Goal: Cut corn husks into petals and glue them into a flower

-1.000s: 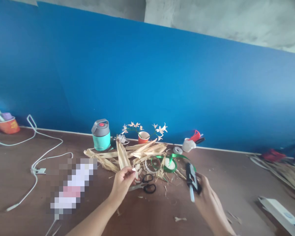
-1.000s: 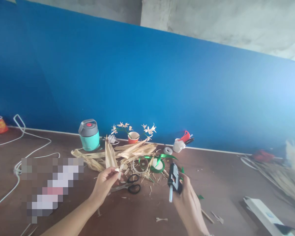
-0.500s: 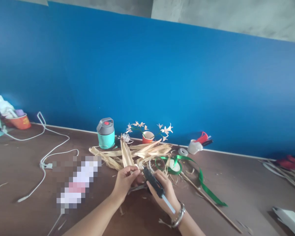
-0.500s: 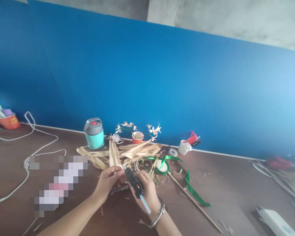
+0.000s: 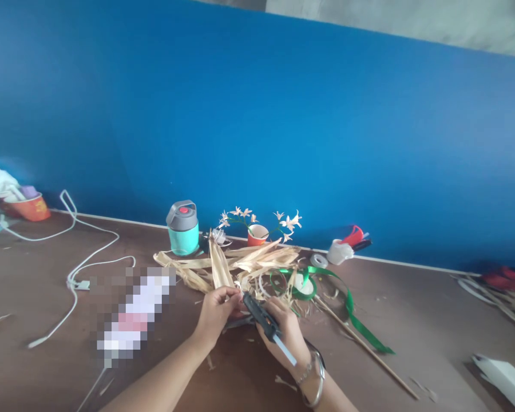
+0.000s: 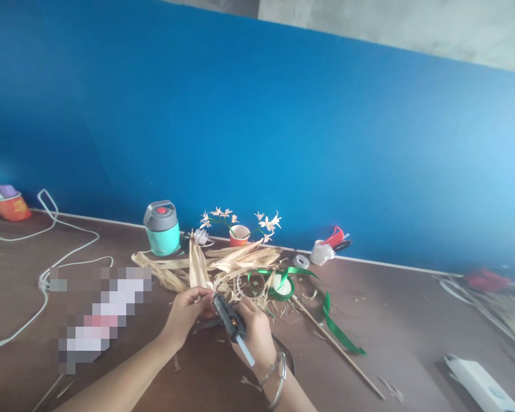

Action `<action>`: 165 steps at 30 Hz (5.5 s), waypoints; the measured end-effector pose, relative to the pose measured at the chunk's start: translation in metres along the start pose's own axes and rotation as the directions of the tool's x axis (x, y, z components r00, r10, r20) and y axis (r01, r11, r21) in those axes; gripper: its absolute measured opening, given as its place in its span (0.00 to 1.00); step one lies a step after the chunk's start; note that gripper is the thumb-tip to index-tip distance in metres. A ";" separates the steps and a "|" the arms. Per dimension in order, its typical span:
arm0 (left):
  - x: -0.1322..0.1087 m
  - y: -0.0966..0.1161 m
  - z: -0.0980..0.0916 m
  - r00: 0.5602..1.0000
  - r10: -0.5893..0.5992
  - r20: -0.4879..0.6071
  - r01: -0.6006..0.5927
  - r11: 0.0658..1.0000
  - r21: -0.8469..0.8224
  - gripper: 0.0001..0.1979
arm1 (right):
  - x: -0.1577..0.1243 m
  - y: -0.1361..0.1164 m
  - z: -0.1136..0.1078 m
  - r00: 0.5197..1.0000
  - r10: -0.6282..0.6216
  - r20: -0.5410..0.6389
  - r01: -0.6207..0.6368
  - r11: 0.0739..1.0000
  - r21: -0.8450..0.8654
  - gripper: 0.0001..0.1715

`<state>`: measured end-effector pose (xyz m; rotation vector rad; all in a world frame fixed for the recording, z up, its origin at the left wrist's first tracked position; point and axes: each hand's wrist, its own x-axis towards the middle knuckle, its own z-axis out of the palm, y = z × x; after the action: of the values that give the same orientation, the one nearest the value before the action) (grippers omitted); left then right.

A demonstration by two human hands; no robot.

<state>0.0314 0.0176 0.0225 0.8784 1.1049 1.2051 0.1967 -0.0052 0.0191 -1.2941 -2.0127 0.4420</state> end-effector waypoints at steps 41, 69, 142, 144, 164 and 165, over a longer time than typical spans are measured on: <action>-0.001 0.000 0.000 0.999 0.014 0.037 -0.015 0.999 0.038 0.13 | 0.001 0.001 0.001 0.999 -0.033 -0.028 0.032 0.999 -0.009 0.08; 0.001 -0.001 -0.002 0.999 0.007 0.049 -0.007 1.000 0.013 0.12 | 0.001 0.006 0.002 0.997 -0.053 -0.047 0.054 0.999 0.008 0.10; -0.002 0.000 -0.002 0.998 -0.006 0.057 0.006 1.000 -0.008 0.13 | 0.001 0.007 0.001 0.997 -0.069 -0.041 0.068 0.997 -0.025 0.10; -0.002 0.000 -0.002 0.998 -0.001 0.070 0.003 1.000 -0.018 0.13 | 0.001 0.007 0.001 0.995 -0.079 -0.052 0.078 0.997 -0.026 0.09; -0.004 0.001 0.001 0.995 -0.004 0.101 0.007 1.000 -0.029 0.12 | 0.000 0.006 -0.004 0.980 0.120 -0.156 -0.141 0.981 -0.135 0.20; -0.004 0.001 0.000 0.995 0.004 0.098 -0.002 1.000 -0.021 0.11 | 0.001 0.008 -0.008 0.972 0.136 -0.191 -0.169 0.971 -0.168 0.21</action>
<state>0.0313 0.0142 0.0243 0.9137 1.0106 1.1615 0.2071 -0.0018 0.0199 -1.5521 -1.8450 0.2052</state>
